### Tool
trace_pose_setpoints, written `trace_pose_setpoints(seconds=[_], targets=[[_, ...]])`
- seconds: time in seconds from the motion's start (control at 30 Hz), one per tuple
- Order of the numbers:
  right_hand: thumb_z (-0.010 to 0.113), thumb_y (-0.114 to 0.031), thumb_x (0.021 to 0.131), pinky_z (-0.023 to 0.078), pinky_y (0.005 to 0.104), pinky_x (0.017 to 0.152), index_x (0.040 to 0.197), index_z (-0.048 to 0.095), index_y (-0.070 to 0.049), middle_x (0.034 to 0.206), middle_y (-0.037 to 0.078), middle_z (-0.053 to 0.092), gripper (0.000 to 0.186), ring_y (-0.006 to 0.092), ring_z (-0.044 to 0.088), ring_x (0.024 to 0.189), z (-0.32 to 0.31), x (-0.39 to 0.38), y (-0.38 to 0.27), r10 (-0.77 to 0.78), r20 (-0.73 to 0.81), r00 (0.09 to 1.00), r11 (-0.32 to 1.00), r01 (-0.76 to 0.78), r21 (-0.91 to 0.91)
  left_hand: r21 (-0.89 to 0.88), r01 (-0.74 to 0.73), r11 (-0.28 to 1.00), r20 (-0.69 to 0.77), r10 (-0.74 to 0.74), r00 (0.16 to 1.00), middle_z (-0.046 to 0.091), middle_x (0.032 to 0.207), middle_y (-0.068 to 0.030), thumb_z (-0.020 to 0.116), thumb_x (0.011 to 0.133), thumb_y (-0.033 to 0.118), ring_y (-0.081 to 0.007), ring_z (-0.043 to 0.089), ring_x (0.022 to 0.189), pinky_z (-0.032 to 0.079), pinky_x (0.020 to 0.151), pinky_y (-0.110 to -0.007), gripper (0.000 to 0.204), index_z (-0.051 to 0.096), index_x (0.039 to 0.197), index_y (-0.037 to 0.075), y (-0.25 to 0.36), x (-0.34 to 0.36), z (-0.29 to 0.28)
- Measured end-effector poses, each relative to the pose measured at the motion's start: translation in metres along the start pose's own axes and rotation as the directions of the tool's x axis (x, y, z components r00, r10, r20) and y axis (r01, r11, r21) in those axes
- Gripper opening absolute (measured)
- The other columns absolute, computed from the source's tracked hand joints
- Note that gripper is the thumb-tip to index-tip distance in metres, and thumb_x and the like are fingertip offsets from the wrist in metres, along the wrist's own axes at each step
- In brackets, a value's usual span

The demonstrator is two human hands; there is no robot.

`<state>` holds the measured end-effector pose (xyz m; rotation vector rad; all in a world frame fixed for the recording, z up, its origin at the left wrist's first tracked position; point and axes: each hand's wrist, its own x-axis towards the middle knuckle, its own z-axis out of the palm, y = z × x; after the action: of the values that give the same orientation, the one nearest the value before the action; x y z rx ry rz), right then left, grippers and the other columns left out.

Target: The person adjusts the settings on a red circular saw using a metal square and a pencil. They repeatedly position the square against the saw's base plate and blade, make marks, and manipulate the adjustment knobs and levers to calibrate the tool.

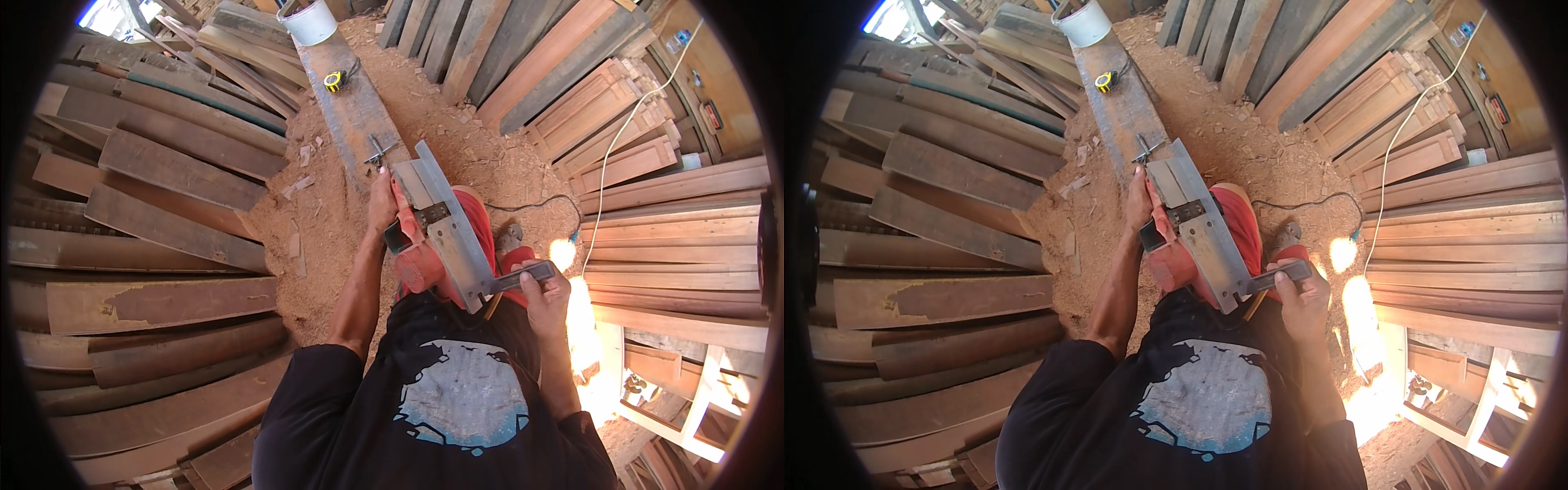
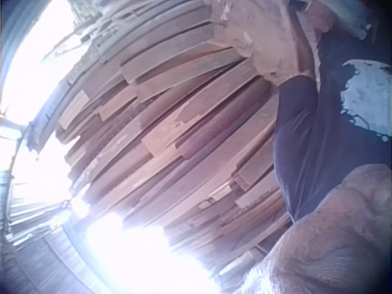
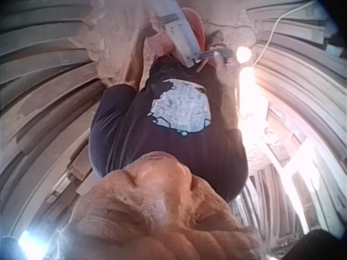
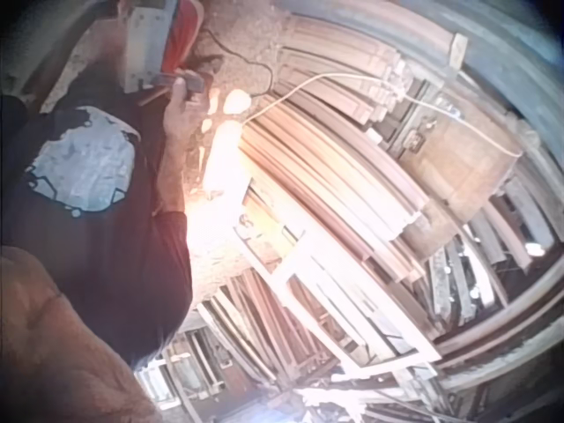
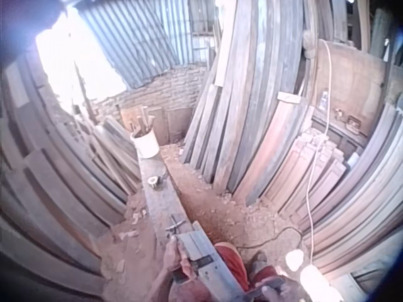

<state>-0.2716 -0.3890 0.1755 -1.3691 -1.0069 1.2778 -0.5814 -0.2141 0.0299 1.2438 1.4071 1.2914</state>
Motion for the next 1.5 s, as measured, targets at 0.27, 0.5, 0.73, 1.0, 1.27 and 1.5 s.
trace_pose_setpoints(seconds=[0.27, 0.5, 0.73, 1.0, 1.27, 1.5], targets=[[0.064, -0.005, 0.097, 0.057, 0.0255, 0.070, 0.113, 0.065, 0.001, 0.103, 0.014, 0.075, 0.017, 0.0128, 0.070, 0.080, -0.033, 0.006, 0.046, 0.075, -0.027, 0.997, 0.992, -0.072, 0.106, 0.132, 0.114, 0.985, 0.035, -0.120, 0.992, 0.069, 0.077, -0.0165, 0.030, 0.109, 0.044, -0.0274, 0.063, 0.074, 0.049, 0.073, -0.043, 0.065, 0.069, 0.093, -0.005, 0.055, -0.005, 0.027], [0.062, -0.004, 0.099, 0.059, 0.0260, 0.068, 0.114, 0.065, -0.002, 0.106, 0.014, 0.074, 0.016, 0.0149, 0.072, 0.083, -0.041, 0.006, 0.059, 0.179, -0.025, 0.983, 0.960, -0.169, 0.221, 0.260, 0.098, 0.961, 0.093, -0.126, 0.988, 0.065, 0.076, -0.0248, 0.032, 0.109, 0.044, -0.0318, 0.063, 0.072, 0.048, 0.072, -0.044, 0.063, 0.069, 0.095, -0.005, 0.044, 0.004, 0.030], [0.063, -0.005, 0.098, 0.060, 0.0262, 0.068, 0.114, 0.065, -0.002, 0.106, 0.014, 0.074, 0.016, 0.0155, 0.072, 0.084, -0.047, 0.009, 0.066, 0.192, -0.012, 0.981, 0.954, -0.184, 0.235, 0.242, 0.040, 0.969, 0.085, -0.062, 0.994, 0.064, 0.076, -0.0263, 0.032, 0.109, 0.045, -0.0336, 0.060, 0.070, 0.047, 0.071, -0.047, 0.063, 0.066, 0.091, -0.005, 0.048, 0.004, 0.035], [0.063, -0.005, 0.098, 0.060, 0.0259, 0.068, 0.114, 0.065, -0.002, 0.107, 0.014, 0.074, 0.016, 0.0158, 0.072, 0.087, -0.046, 0.010, 0.062, 0.200, -0.011, 0.980, 0.954, -0.192, 0.229, 0.296, 0.063, 0.953, 0.091, -0.094, 0.991, 0.057, 0.073, -0.0300, 0.031, 0.108, 0.045, -0.0417, 0.054, 0.068, 0.042, 0.067, -0.051, 0.063, 0.059, 0.085, -0.007, 0.030, 0.009, 0.034], [0.062, -0.011, 0.098, 0.052, 0.0318, 0.067, 0.098, 0.061, -0.004, 0.087, 0.005, 0.067, 0.007, 0.0138, 0.065, 0.078, -0.019, 0.014, 0.027, -0.104, -0.205, 0.973, 0.981, 0.134, 0.137, 0.292, 0.095, 0.952, 0.084, -0.125, 0.989, 0.061, 0.085, -0.0366, 0.029, 0.108, 0.045, -0.0532, 0.057, 0.079, 0.043, 0.074, -0.055, 0.064, 0.061, 0.089, -0.007, 0.025, 0.006, 0.035], [0.068, -0.023, 0.094, 0.053, 0.0368, 0.069, 0.095, 0.058, -0.004, 0.081, 0.011, 0.065, 0.022, 0.0252, 0.066, 0.074, 0.045, -0.004, -0.066, 0.019, 0.260, 0.965, 0.664, 0.182, -0.725, 0.637, 0.076, 0.767, 0.131, -0.205, 0.970, 0.065, 0.107, -0.0355, 0.027, 0.106, 0.050, -0.0545, 0.060, 0.108, 0.046, 0.097, -0.057, 0.068, 0.070, 0.107, -0.002, 0.050, 0.024, 0.060]])
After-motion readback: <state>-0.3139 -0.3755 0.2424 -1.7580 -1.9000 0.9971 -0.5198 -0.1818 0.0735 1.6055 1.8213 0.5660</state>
